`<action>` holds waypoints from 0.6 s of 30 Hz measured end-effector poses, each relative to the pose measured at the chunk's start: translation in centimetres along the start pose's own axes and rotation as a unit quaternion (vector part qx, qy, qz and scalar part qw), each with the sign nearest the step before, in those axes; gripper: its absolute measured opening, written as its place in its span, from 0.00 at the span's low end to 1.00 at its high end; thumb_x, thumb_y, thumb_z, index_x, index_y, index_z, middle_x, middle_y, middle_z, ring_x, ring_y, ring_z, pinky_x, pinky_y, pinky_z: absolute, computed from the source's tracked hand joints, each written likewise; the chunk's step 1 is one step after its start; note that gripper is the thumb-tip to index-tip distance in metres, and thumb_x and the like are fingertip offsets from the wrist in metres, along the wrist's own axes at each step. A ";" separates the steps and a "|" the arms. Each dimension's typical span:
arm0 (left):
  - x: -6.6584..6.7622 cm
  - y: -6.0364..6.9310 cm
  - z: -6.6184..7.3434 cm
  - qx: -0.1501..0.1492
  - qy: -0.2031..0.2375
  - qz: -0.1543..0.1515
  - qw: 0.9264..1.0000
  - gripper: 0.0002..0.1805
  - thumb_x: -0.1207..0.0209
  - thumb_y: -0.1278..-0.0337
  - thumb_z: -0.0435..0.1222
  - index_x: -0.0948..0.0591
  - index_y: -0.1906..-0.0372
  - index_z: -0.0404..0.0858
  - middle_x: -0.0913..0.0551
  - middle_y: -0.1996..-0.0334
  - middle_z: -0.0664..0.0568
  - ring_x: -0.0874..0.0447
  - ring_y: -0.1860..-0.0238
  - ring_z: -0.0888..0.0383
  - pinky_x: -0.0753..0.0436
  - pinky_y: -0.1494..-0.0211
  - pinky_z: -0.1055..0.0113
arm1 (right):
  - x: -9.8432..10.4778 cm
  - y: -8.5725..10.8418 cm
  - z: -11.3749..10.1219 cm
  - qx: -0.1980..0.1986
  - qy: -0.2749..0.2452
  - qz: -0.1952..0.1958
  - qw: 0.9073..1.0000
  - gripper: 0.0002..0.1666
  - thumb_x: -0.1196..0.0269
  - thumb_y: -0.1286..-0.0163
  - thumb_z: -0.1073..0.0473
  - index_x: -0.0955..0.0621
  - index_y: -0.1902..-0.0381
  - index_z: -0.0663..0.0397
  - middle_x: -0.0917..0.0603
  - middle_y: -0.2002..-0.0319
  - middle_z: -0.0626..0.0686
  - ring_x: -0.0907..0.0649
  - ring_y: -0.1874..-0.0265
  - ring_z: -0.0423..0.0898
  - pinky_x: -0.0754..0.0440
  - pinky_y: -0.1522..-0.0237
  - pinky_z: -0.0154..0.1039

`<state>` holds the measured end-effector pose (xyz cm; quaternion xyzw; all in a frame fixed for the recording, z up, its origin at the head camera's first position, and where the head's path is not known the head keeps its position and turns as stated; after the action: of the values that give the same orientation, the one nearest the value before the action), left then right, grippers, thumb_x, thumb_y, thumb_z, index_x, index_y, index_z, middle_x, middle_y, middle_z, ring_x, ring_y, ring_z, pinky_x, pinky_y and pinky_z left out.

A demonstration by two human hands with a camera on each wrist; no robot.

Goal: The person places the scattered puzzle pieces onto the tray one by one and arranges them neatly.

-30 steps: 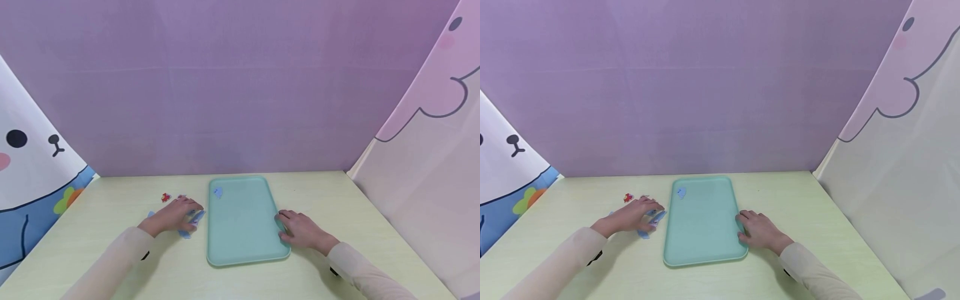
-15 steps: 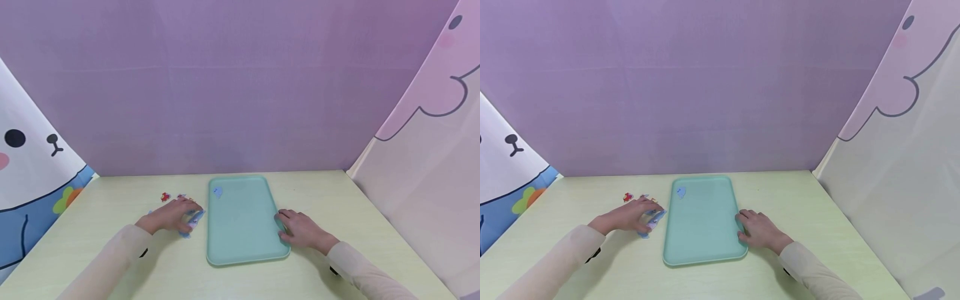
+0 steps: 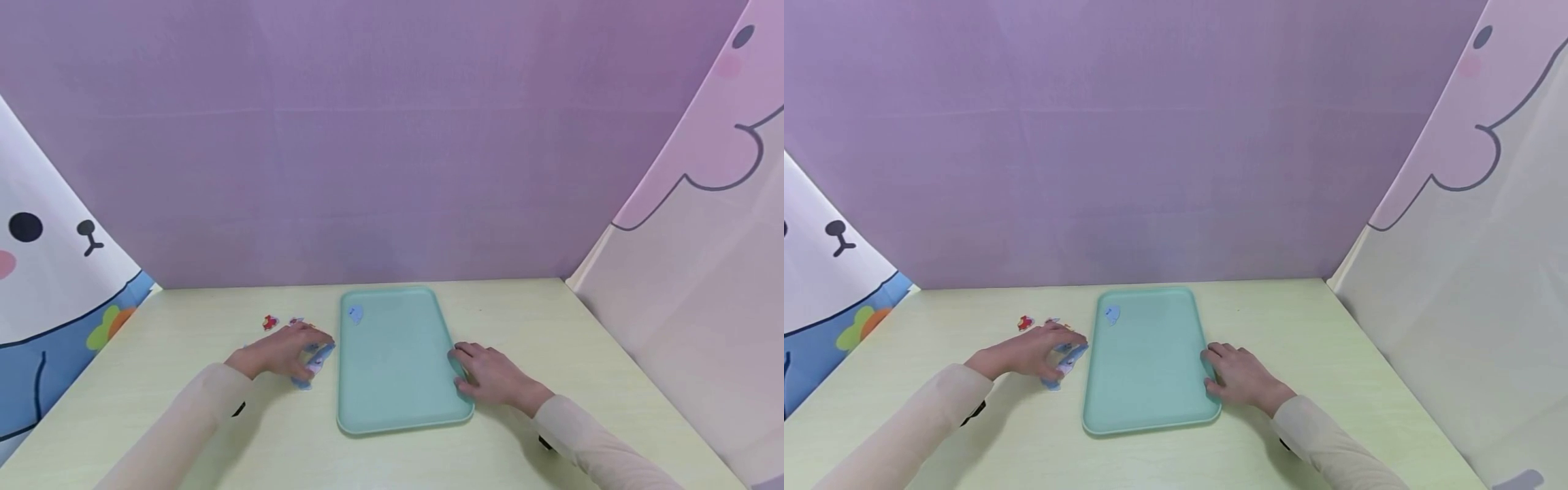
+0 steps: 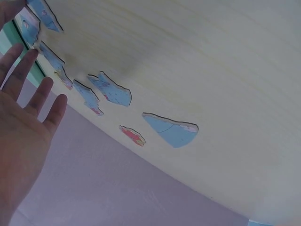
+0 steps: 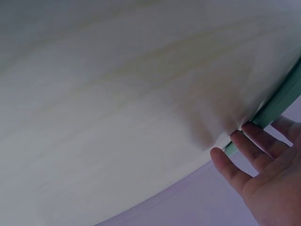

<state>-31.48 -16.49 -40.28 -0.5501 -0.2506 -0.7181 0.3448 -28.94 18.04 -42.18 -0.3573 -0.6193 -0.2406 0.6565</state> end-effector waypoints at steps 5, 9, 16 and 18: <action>-0.1 0.0 0.0 0.006 0.010 -0.007 1.000 0.30 0.34 0.62 0.36 0.25 0.45 0.44 0.23 0.52 0.54 0.32 0.52 0.55 0.26 0.55 0.60 | 0.1 0.1 -0.1 -0.002 -0.001 0.001 1.000 0.27 0.44 0.38 0.49 0.27 0.44 0.57 0.25 0.45 0.57 0.25 0.45 0.53 0.24 0.53 0.50; -0.1 0.1 0.1 0.003 0.012 -0.006 1.000 0.29 0.35 0.62 0.36 0.24 0.46 0.44 0.23 0.52 0.54 0.32 0.52 0.55 0.27 0.55 0.60 | 0.1 0.1 -0.2 -0.001 -0.003 0.001 1.000 0.27 0.44 0.38 0.49 0.27 0.45 0.58 0.25 0.45 0.57 0.25 0.45 0.54 0.24 0.53 0.50; -0.1 0.1 0.1 -0.007 0.004 0.007 1.000 0.28 0.34 0.63 0.36 0.24 0.47 0.44 0.22 0.52 0.54 0.31 0.52 0.55 0.27 0.53 0.59 | -0.1 0.0 -0.1 -0.006 -0.004 -0.004 1.000 0.27 0.44 0.38 0.49 0.27 0.44 0.57 0.25 0.45 0.57 0.26 0.45 0.54 0.24 0.53 0.50; -0.1 0.1 0.0 -0.007 -0.001 0.011 1.000 0.28 0.34 0.63 0.37 0.23 0.47 0.43 0.22 0.52 0.54 0.30 0.52 0.55 0.27 0.53 0.58 | -0.1 0.0 0.0 -0.006 -0.004 -0.005 1.000 0.27 0.44 0.38 0.49 0.28 0.44 0.57 0.26 0.44 0.57 0.26 0.45 0.54 0.24 0.53 0.50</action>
<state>-31.37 -16.49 -40.33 -0.5559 -0.2396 -0.7156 0.3486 -28.89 18.02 -42.28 -0.3590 -0.6220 -0.2457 0.6510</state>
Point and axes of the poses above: each hand's wrist, its own y-axis away from the middle knuckle, its own x-axis out of the back of the hand, z = x × y, the point moved 5 cm from there along -y, towards the middle knuckle
